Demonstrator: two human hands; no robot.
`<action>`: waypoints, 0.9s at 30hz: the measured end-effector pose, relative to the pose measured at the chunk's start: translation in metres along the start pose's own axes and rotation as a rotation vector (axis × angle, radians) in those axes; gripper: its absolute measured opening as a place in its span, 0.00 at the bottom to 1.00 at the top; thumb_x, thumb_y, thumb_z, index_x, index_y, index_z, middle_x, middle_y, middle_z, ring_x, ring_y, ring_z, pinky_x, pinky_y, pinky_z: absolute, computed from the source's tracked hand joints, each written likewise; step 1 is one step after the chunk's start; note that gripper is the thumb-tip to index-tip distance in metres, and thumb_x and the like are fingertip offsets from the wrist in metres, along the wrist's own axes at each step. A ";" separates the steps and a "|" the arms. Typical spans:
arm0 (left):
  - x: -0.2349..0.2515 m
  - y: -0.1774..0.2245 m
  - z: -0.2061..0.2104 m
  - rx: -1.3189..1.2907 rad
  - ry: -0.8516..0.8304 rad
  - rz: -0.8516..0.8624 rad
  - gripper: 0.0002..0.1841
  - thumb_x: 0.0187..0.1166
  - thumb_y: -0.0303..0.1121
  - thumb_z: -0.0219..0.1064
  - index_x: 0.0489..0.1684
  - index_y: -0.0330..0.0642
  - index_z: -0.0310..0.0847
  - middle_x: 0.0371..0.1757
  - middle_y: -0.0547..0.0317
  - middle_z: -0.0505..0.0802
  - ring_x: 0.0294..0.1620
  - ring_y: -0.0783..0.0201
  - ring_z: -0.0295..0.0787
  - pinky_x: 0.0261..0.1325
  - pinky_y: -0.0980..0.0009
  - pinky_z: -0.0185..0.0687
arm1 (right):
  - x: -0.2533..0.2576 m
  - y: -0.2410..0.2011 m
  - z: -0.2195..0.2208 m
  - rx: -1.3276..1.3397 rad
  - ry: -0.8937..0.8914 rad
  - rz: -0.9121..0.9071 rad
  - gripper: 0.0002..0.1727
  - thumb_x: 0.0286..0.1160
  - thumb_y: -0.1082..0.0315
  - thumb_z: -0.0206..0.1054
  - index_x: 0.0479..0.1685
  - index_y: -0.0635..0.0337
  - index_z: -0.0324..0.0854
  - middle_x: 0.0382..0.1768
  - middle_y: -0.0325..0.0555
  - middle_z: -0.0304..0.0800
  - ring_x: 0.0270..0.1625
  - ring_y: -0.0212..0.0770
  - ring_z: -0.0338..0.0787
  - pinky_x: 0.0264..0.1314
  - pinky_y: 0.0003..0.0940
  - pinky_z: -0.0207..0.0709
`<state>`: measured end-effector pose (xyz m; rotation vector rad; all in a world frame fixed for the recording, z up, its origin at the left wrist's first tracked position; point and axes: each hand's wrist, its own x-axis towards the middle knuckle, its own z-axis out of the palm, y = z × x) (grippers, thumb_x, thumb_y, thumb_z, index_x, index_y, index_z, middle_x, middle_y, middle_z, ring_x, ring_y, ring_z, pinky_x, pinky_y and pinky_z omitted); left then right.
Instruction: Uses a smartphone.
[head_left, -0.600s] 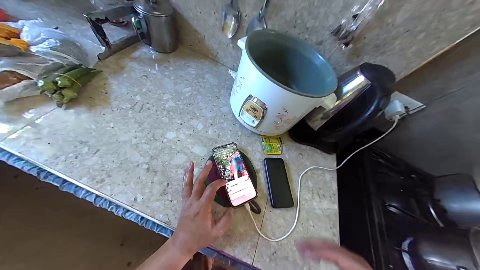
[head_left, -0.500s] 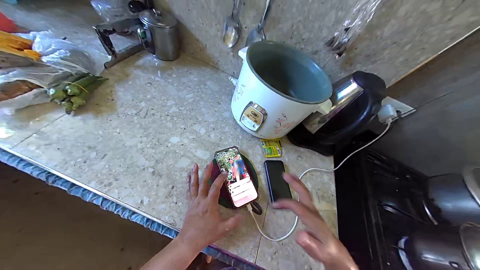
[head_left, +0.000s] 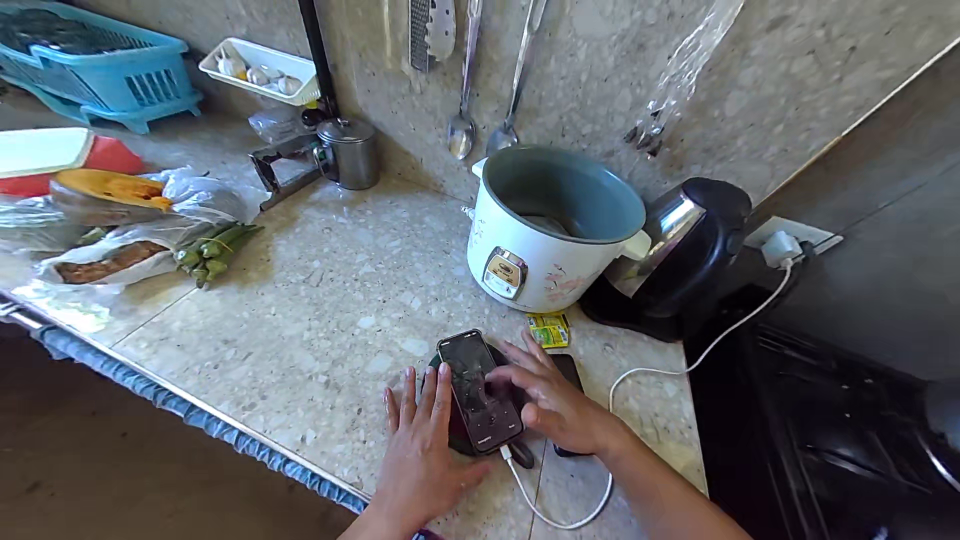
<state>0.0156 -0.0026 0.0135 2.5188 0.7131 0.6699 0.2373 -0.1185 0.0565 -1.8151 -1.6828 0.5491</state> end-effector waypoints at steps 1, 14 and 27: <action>0.000 0.000 0.001 0.002 -0.002 -0.002 0.75 0.38 0.72 0.81 0.93 0.34 0.51 0.86 0.37 0.72 0.89 0.27 0.57 0.83 0.20 0.38 | -0.003 0.000 0.002 -0.015 -0.015 -0.001 0.60 0.59 0.08 0.26 0.72 0.38 0.84 0.89 0.54 0.64 0.95 0.71 0.40 0.91 0.75 0.35; -0.002 0.001 0.003 0.010 0.002 0.017 0.67 0.50 0.71 0.77 0.92 0.35 0.54 0.85 0.44 0.75 0.88 0.37 0.65 0.86 0.27 0.45 | 0.000 -0.028 0.016 -0.332 -0.209 0.141 0.60 0.48 0.04 0.26 0.84 0.19 0.70 0.91 0.65 0.55 0.94 0.71 0.44 0.88 0.80 0.30; -0.003 0.000 0.004 0.030 0.007 0.019 0.70 0.47 0.71 0.79 0.93 0.35 0.50 0.86 0.47 0.74 0.88 0.39 0.66 0.87 0.29 0.46 | -0.004 -0.010 0.007 -0.212 -0.163 0.085 0.61 0.50 0.04 0.28 0.72 0.31 0.81 0.90 0.55 0.61 0.95 0.67 0.44 0.90 0.78 0.25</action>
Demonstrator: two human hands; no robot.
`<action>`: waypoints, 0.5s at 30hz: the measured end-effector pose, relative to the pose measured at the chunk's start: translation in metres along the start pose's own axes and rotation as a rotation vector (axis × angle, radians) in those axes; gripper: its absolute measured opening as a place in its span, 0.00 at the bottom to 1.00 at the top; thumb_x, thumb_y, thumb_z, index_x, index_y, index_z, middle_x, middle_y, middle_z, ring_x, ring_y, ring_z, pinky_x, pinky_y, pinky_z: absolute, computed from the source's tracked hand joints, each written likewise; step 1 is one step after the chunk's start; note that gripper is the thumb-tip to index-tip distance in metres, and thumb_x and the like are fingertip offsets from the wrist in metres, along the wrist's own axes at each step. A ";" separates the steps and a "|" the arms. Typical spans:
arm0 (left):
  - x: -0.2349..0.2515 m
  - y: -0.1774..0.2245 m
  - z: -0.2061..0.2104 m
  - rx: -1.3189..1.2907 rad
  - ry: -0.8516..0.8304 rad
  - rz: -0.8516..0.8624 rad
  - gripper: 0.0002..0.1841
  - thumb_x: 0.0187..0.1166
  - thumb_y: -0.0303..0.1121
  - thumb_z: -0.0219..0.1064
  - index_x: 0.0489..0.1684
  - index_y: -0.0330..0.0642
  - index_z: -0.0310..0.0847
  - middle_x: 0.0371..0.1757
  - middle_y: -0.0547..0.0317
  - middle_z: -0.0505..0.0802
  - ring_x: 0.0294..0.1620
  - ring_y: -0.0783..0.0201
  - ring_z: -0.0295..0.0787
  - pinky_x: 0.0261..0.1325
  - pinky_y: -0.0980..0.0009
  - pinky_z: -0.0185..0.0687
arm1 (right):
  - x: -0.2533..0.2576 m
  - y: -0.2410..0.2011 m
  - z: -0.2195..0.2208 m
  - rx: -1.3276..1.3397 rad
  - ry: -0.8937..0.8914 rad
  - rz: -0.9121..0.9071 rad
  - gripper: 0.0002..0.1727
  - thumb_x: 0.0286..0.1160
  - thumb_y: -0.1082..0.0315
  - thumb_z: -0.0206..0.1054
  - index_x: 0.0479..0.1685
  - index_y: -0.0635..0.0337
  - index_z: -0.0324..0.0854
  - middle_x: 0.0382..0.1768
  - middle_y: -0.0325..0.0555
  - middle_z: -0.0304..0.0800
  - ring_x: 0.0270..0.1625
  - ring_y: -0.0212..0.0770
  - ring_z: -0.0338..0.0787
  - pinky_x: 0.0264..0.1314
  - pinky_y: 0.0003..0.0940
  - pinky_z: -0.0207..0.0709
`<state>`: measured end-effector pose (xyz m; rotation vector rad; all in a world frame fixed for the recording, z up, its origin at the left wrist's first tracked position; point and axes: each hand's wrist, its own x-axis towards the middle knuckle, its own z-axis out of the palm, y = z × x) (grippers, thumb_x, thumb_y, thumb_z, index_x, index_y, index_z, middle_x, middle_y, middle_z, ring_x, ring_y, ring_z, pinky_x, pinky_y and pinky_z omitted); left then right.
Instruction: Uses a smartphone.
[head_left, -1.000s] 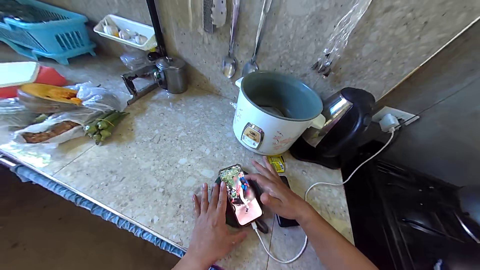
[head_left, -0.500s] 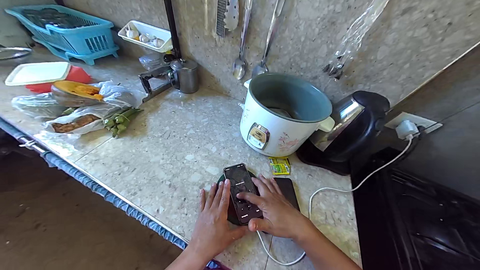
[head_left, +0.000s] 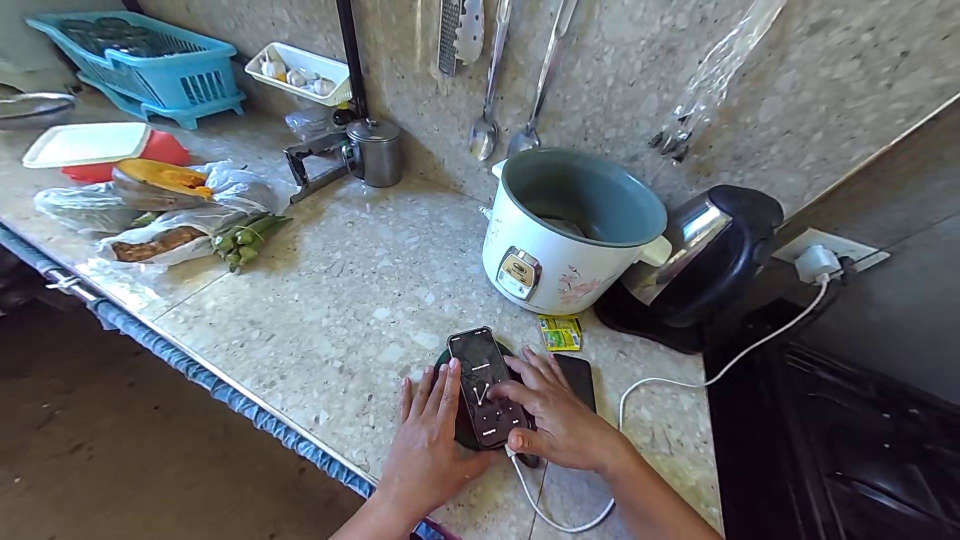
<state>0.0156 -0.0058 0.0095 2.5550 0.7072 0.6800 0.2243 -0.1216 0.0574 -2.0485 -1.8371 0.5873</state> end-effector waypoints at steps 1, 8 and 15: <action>0.000 0.000 0.001 0.000 0.007 0.002 0.70 0.47 0.71 0.79 0.93 0.35 0.51 0.86 0.47 0.75 0.87 0.39 0.66 0.87 0.29 0.47 | -0.001 0.001 -0.001 0.023 -0.004 -0.014 0.60 0.51 0.04 0.28 0.70 0.31 0.83 0.91 0.55 0.60 0.95 0.68 0.42 0.89 0.79 0.24; 0.000 0.000 0.000 -0.004 0.018 0.011 0.70 0.46 0.71 0.79 0.93 0.35 0.52 0.85 0.46 0.76 0.86 0.38 0.68 0.86 0.29 0.49 | -0.003 0.009 0.000 0.216 0.153 -0.098 0.69 0.51 0.04 0.34 0.83 0.49 0.72 0.83 0.42 0.77 0.94 0.61 0.53 0.90 0.78 0.31; -0.001 -0.006 0.001 -0.058 0.020 0.019 0.68 0.46 0.62 0.81 0.92 0.32 0.49 0.86 0.46 0.74 0.87 0.45 0.68 0.88 0.41 0.56 | -0.007 0.006 -0.005 0.224 0.151 -0.102 0.73 0.45 0.03 0.42 0.85 0.54 0.68 0.81 0.45 0.77 0.91 0.56 0.61 0.92 0.73 0.40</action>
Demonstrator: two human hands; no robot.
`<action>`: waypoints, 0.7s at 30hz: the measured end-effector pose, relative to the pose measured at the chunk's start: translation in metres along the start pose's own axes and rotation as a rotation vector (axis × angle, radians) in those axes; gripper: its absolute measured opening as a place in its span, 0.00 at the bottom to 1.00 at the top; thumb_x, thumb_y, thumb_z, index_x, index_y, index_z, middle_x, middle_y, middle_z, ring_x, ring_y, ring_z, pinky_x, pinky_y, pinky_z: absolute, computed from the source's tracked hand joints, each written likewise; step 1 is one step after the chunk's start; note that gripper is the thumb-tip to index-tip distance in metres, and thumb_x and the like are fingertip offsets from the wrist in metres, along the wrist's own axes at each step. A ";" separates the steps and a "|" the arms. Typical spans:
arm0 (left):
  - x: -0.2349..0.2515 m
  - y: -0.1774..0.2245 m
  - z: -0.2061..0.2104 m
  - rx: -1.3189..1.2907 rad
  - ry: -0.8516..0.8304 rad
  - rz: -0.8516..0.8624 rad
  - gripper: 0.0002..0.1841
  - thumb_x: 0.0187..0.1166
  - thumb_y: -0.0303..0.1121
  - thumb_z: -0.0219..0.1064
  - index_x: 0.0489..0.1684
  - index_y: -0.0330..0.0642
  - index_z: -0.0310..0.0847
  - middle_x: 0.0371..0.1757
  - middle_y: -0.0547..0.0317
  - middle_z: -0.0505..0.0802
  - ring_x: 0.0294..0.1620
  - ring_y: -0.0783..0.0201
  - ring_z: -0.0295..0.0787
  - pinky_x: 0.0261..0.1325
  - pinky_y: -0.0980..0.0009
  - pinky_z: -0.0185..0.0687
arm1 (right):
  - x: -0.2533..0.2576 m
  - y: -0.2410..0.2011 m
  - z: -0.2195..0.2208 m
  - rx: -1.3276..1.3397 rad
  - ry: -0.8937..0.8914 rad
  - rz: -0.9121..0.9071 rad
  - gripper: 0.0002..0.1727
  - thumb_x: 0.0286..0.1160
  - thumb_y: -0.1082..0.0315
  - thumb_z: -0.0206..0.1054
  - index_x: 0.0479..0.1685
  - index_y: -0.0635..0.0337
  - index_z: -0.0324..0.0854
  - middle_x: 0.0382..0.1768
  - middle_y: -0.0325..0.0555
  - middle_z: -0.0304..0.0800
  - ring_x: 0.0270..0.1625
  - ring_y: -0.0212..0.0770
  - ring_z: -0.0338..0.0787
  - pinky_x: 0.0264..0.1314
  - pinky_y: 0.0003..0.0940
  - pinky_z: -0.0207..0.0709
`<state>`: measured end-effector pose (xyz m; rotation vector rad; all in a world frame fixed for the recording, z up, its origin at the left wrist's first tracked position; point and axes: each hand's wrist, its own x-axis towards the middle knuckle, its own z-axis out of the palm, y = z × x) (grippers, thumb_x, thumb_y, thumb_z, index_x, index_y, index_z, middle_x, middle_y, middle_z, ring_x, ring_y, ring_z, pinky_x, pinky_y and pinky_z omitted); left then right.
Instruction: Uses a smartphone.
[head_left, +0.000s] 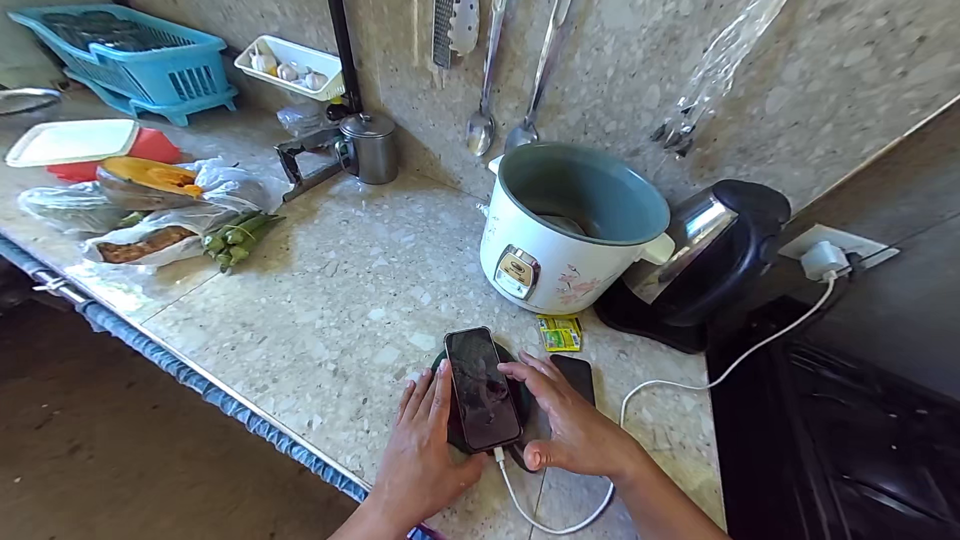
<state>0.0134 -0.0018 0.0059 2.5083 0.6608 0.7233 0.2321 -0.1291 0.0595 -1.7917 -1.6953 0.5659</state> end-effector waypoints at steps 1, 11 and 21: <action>0.000 -0.001 -0.001 -0.022 -0.005 -0.002 0.67 0.47 0.58 0.81 0.93 0.32 0.49 0.87 0.47 0.74 0.88 0.46 0.67 0.89 0.43 0.56 | 0.000 -0.001 0.000 -0.001 -0.006 -0.001 0.73 0.45 0.03 0.42 0.85 0.54 0.69 0.80 0.44 0.78 0.91 0.55 0.61 0.92 0.72 0.41; -0.002 -0.002 -0.001 -0.041 -0.012 0.003 0.65 0.48 0.55 0.81 0.93 0.35 0.49 0.87 0.52 0.74 0.88 0.47 0.66 0.89 0.42 0.55 | -0.001 -0.003 0.004 -0.144 -0.008 -0.014 0.66 0.49 0.05 0.42 0.81 0.45 0.74 0.77 0.37 0.83 0.91 0.55 0.62 0.89 0.78 0.37; -0.001 -0.004 0.001 -0.073 0.062 0.057 0.61 0.60 0.78 0.65 0.92 0.43 0.56 0.84 0.41 0.75 0.85 0.46 0.70 0.85 0.39 0.61 | 0.003 -0.002 0.005 -0.186 0.045 0.000 0.67 0.50 0.04 0.35 0.82 0.44 0.74 0.73 0.36 0.86 0.88 0.55 0.68 0.88 0.80 0.36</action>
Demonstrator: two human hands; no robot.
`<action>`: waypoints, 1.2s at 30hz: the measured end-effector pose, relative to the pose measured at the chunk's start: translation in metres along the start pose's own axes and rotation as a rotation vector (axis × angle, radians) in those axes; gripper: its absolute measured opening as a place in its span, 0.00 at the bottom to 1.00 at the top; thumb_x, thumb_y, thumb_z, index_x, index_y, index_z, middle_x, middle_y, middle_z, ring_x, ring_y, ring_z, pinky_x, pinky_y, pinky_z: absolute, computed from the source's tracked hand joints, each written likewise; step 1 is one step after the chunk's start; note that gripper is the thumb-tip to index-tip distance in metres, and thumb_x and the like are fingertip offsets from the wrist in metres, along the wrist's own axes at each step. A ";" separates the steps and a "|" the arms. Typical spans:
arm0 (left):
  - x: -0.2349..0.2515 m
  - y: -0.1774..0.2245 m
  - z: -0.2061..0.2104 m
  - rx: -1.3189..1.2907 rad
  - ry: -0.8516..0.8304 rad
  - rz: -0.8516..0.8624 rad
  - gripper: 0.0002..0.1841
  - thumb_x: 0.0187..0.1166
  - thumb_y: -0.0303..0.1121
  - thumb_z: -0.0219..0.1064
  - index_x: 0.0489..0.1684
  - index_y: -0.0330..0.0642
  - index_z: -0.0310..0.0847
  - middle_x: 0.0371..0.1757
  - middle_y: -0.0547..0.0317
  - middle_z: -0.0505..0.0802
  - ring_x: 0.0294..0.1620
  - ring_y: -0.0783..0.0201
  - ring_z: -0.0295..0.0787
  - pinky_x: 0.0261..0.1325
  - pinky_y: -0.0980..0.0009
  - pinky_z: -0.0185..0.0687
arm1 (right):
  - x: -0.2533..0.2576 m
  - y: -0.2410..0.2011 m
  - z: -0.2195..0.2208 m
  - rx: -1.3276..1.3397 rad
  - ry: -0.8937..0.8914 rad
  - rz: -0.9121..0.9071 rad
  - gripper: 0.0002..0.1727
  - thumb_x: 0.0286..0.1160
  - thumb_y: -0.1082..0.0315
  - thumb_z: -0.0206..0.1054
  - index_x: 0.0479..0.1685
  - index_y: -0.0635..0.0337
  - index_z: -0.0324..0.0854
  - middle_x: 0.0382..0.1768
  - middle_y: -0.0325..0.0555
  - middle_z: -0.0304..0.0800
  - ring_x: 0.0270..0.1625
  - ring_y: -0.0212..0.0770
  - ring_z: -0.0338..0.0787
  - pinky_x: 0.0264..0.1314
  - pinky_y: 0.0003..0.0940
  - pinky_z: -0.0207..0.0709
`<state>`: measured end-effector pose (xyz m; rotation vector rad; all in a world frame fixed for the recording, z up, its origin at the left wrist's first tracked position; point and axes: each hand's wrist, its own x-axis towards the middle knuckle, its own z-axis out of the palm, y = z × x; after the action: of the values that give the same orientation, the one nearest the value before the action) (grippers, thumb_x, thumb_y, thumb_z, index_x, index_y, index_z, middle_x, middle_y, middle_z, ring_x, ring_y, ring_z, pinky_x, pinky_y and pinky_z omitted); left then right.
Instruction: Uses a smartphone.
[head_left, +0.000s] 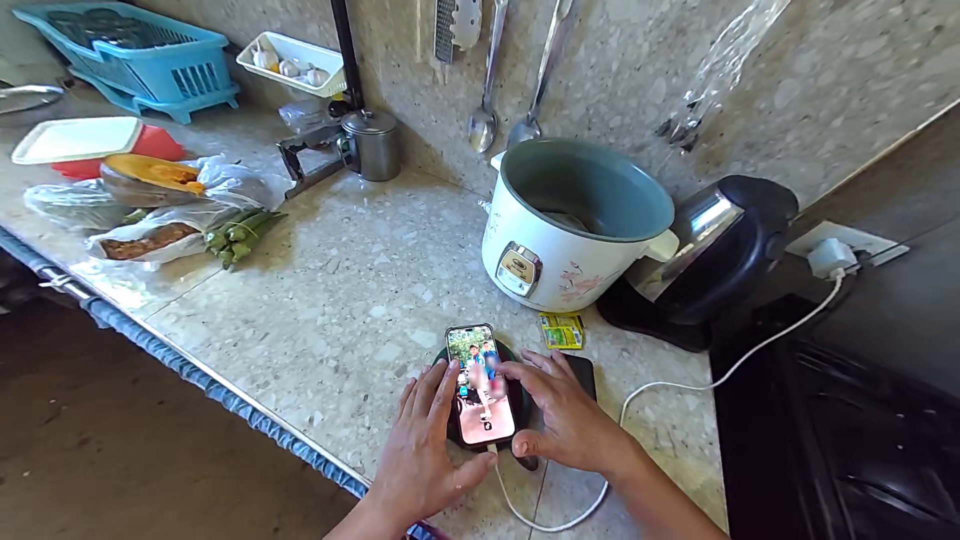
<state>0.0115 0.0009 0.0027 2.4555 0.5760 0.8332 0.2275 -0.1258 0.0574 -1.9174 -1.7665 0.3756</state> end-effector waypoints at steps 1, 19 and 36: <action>0.000 0.000 0.001 -0.003 0.002 -0.002 0.60 0.61 0.79 0.63 0.92 0.45 0.57 0.85 0.41 0.74 0.86 0.47 0.69 0.85 0.39 0.62 | 0.003 0.000 0.003 -0.041 0.014 0.006 0.66 0.50 0.04 0.32 0.83 0.41 0.73 0.71 0.36 0.88 0.87 0.56 0.69 0.87 0.82 0.35; 0.024 -0.008 -0.026 -0.017 -0.056 -0.037 0.55 0.65 0.87 0.36 0.84 0.56 0.71 0.90 0.37 0.63 0.84 0.38 0.69 0.74 0.35 0.70 | 0.025 0.018 -0.025 0.146 -0.092 0.033 0.64 0.59 0.08 0.34 0.85 0.49 0.70 0.73 0.42 0.84 0.80 0.47 0.76 0.86 0.60 0.61; 0.030 -0.041 -0.011 -0.157 0.158 0.051 0.49 0.74 0.81 0.29 0.60 0.51 0.83 0.89 0.39 0.67 0.94 0.34 0.45 0.91 0.38 0.42 | 0.039 0.005 -0.008 -0.224 -0.042 0.018 0.68 0.50 0.05 0.32 0.86 0.45 0.71 0.56 0.44 0.92 0.62 0.52 0.86 0.72 0.62 0.69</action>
<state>0.0160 0.0528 0.0005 2.2841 0.4850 1.0587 0.2402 -0.0892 0.0665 -2.0932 -1.8882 0.2341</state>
